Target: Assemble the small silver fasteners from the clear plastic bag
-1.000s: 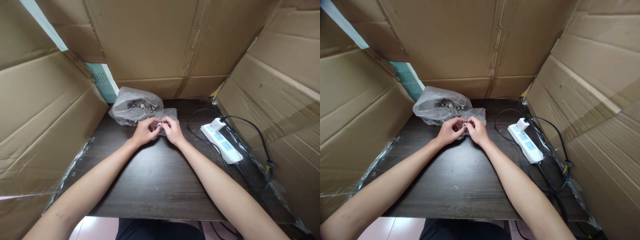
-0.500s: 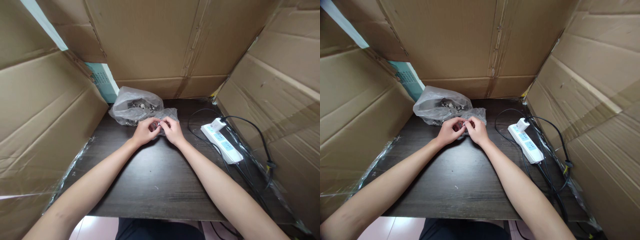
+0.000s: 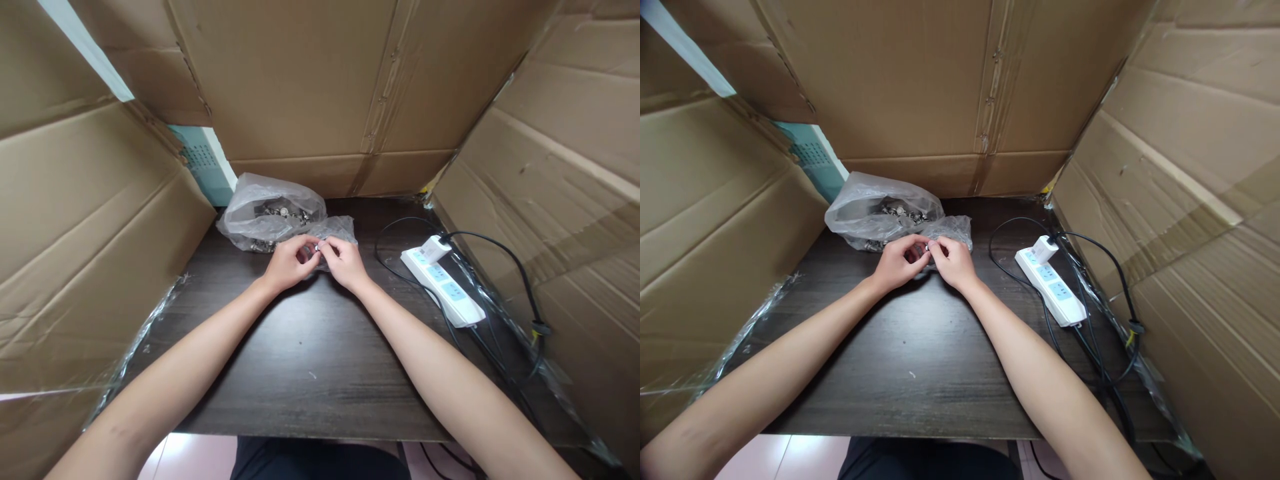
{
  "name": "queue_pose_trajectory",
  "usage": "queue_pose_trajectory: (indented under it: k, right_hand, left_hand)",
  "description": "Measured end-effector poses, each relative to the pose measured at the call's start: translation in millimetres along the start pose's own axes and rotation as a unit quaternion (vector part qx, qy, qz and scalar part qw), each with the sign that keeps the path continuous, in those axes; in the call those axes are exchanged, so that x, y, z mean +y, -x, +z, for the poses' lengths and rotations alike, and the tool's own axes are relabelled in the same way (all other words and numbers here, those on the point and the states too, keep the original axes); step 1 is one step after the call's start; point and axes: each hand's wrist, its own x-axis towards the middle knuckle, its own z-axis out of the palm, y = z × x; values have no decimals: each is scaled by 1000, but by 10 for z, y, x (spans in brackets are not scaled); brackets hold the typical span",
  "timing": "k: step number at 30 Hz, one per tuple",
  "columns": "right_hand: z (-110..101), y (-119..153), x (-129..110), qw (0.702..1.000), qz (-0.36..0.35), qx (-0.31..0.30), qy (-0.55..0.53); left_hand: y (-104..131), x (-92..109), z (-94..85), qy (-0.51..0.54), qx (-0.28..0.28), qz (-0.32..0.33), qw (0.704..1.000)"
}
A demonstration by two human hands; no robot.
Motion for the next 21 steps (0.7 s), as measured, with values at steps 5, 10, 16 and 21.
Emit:
queue_pose_trajectory:
  k: [5,10,16,21]
  right_hand:
    - [-1,3,4,1000,-2,-1,11]
    - [8,-10,26,1000,-4,6,2]
    - [9,-20,38,1000,-7,16,-11]
    - [1,-16,29,1000,-6,15,-14]
  left_hand:
    - [1,-8,2,1,-2,6,1000]
    - [5,-12,3,19,0,5,1000]
    - [1,-8,11,20,8,5,1000]
    - [-3,-6,11,19,8,2,1000]
